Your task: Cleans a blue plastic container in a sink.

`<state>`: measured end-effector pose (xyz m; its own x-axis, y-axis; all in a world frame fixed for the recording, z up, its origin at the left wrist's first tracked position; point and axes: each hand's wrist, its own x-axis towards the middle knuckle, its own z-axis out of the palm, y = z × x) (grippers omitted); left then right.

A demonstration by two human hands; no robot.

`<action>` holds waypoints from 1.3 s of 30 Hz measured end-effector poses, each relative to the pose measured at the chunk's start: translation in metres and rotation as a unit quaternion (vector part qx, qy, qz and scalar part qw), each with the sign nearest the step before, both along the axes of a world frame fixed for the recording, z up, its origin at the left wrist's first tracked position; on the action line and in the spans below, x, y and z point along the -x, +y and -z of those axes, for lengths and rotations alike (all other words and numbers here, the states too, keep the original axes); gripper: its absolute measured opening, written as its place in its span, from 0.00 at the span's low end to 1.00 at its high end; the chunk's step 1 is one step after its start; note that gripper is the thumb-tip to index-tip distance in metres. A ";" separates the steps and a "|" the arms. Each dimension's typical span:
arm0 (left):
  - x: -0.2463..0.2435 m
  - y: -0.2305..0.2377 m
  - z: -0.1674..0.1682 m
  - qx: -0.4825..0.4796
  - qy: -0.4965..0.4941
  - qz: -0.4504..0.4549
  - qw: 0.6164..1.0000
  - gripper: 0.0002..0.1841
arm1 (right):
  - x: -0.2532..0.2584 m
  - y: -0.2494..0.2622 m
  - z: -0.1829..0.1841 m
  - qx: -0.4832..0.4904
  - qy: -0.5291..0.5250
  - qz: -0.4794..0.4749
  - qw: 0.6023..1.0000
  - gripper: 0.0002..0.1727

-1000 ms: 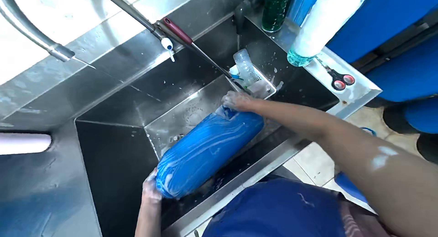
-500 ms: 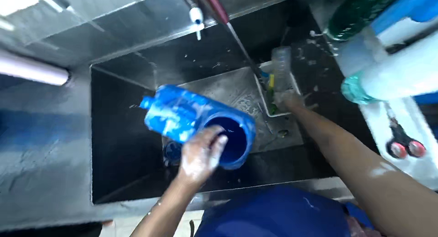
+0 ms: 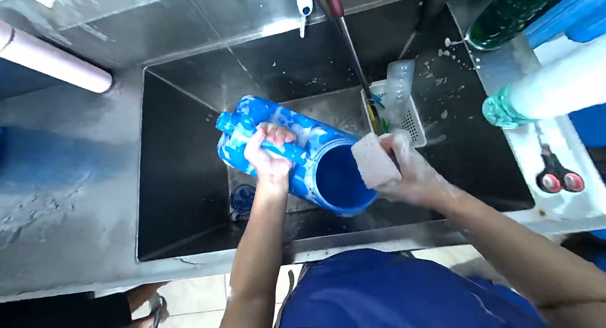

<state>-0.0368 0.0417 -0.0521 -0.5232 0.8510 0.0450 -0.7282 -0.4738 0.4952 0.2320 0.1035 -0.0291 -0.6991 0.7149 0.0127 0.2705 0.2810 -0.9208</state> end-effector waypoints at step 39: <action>0.102 0.096 -0.079 0.396 0.846 0.115 0.338 0.27 | 0.342 0.088 -0.084 0.337 0.261 -0.014 0.904 0.15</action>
